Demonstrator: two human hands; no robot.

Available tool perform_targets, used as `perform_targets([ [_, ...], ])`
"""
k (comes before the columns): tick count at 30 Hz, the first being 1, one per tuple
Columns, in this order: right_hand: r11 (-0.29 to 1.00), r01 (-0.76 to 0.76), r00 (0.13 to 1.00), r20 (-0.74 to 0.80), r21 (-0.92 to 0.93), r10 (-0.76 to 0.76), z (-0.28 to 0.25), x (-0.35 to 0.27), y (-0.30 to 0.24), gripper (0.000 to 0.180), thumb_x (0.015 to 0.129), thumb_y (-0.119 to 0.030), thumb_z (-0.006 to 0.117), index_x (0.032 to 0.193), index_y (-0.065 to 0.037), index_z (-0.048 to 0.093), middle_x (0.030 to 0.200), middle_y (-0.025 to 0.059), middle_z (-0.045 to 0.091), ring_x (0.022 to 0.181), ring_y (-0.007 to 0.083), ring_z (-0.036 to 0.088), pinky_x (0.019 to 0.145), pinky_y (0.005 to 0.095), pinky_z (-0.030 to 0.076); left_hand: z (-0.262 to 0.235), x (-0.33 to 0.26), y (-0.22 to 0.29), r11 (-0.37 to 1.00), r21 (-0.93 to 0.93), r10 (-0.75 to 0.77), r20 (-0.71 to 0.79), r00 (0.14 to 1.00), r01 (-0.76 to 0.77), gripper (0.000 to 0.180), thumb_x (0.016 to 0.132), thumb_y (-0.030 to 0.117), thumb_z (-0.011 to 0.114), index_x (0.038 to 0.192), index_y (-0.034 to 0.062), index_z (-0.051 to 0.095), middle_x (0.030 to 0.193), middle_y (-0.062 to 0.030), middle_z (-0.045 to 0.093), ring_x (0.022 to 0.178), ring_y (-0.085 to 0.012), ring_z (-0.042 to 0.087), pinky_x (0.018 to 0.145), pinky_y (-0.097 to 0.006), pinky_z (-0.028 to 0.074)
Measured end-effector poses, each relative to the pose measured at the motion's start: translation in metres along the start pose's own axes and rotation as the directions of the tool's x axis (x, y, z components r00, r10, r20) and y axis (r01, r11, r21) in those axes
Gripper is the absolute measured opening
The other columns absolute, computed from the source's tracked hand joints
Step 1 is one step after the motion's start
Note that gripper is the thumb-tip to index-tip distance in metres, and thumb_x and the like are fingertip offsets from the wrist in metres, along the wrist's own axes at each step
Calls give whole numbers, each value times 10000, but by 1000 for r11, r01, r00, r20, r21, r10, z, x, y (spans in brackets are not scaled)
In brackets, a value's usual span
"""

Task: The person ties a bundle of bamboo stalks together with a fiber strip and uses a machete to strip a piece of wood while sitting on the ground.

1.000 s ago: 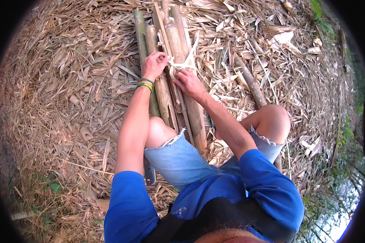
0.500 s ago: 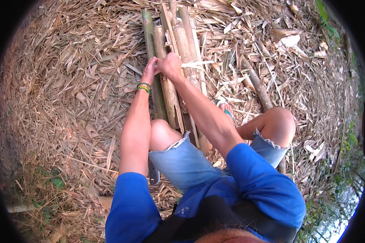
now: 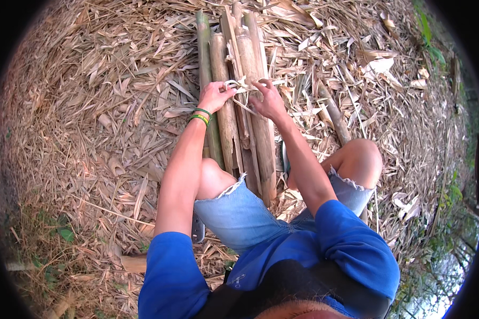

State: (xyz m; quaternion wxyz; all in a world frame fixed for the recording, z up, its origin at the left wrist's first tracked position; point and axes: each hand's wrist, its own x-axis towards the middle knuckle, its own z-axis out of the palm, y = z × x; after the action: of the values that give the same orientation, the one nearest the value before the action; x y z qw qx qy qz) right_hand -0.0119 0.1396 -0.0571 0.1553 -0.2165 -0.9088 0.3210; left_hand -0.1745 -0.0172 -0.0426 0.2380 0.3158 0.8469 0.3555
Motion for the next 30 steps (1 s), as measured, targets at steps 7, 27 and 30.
perform_targets([
  [7,995,-3,999,34,-97,7,5,-5,16,727,885,-556,640,1426,-87,521,1463,205,474,1361,360,442,1119,474,395,-4,33,-47,998,-47,38,-69,997,-41,284,833,390,744,908,116,748,740,-95,689,701,-237,648,702,-359,491],
  [27,823,-502,821,-152,267,550,14,-43,5,897,884,-654,555,1450,31,432,1497,296,343,1359,405,419,1111,489,388,-25,4,-31,784,-558,-372,-75,925,271,671,871,568,630,1286,41,597,1265,-117,627,1202,-217,563,1020,-397,412],
  [30,678,-639,731,12,362,682,36,-52,80,949,858,-708,566,1429,44,474,1443,286,466,1346,347,462,1119,413,366,-5,6,-51,660,-526,-603,54,796,536,807,866,699,572,1343,48,560,1331,-136,586,1265,-246,522,1069,-447,370],
])
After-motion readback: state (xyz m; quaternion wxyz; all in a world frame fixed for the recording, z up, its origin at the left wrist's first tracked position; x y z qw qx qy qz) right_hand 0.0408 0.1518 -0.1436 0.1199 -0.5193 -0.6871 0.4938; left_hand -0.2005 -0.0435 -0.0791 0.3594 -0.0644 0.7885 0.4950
